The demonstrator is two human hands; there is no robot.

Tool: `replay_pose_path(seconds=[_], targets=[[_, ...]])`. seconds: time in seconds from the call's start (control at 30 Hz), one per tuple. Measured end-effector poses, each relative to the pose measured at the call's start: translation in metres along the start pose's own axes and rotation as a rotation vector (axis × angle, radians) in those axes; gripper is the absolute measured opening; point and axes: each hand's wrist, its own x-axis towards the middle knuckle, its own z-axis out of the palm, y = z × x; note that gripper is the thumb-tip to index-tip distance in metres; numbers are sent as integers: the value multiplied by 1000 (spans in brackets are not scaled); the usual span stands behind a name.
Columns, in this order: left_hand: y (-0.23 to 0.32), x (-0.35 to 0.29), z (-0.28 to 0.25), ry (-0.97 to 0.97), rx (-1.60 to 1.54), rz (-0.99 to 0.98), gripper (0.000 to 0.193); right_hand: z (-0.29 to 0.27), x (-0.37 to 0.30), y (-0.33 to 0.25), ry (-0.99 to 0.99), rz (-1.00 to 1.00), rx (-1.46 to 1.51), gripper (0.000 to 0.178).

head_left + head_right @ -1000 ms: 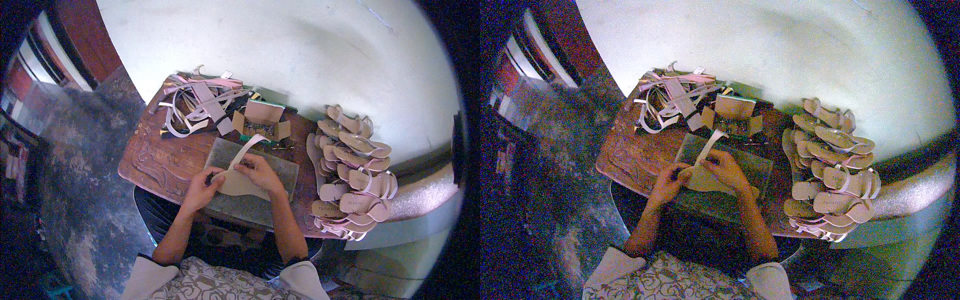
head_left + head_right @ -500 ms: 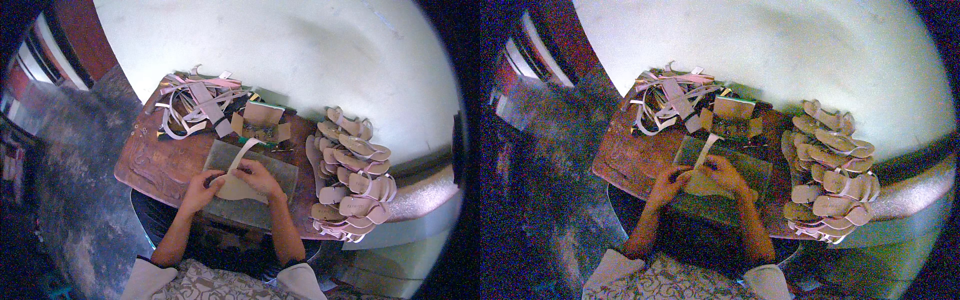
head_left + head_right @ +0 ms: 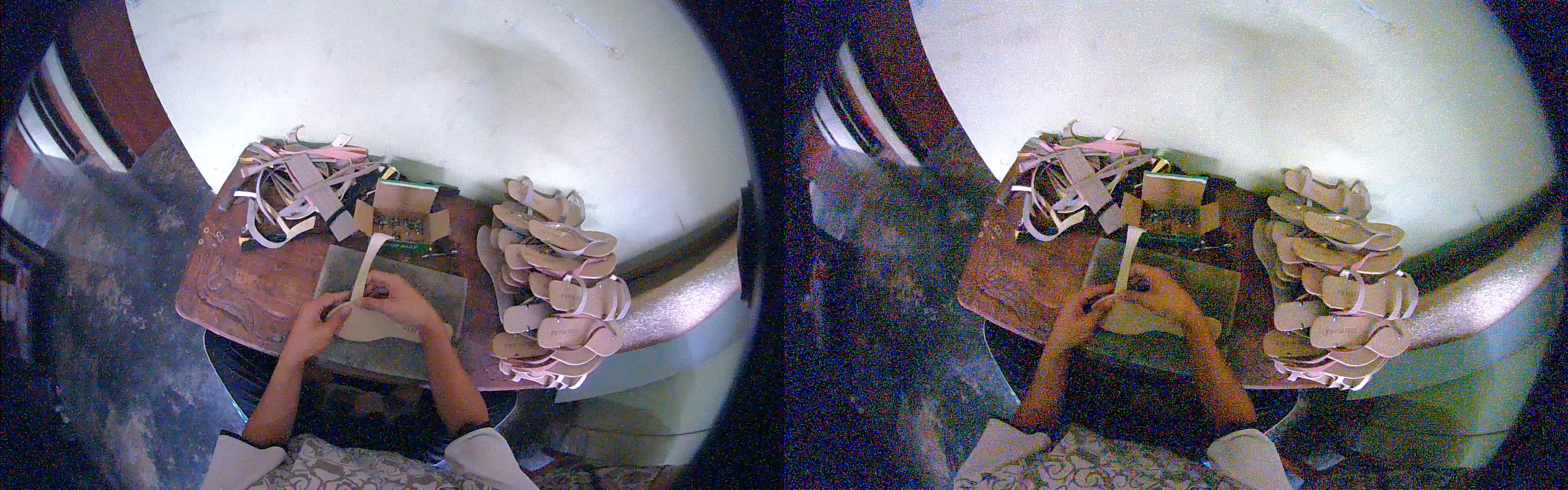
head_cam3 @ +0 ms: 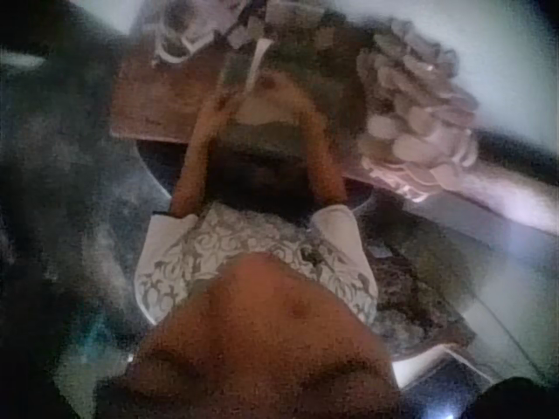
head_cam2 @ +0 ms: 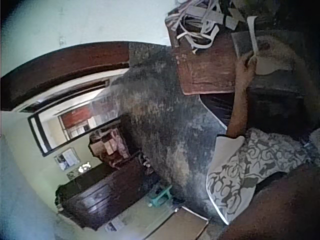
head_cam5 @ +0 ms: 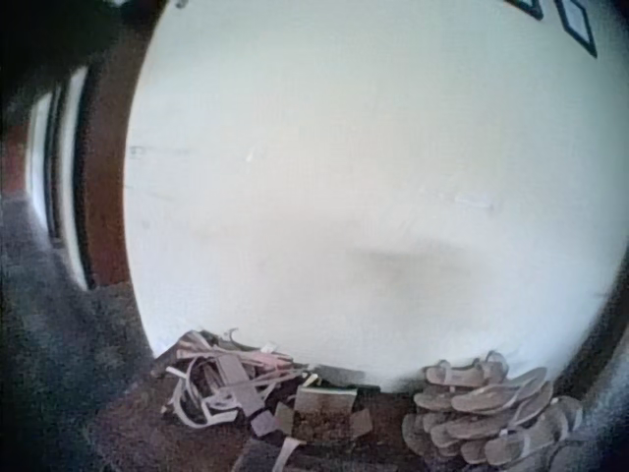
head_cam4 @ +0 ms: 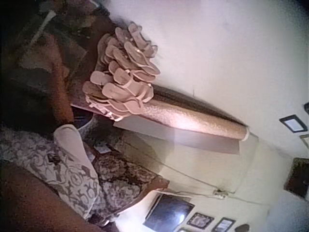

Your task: The person assembles a beige sandal by attaching a strap to the sole using a small metal fastener. They position the strap, insert the fastener, and secure it by hand, then place the finished sandal on a stack of completed footwear.

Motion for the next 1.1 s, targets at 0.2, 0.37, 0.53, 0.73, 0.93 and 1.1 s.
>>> replay_pose_path(seconds=[0.2,0.37,0.53,0.73,0.93,1.1], targets=[[0,1,0,-24,9,44,27,0,-2,-1,-5,34,21,23],[4,-2,-6,1,-46,-31,25,-6,-4,-20,89,-5,-73,21],[7,2,-12,15,18,-17,24,-50,8,-22,458,-52,-410,13],[6,7,-17,21,9,-33,23,-85,58,-12,488,-122,-867,15],[12,7,-20,33,12,-40,23,-85,74,0,407,-21,-902,16],[12,5,-25,34,62,-105,25,-82,81,4,383,18,-859,16]])
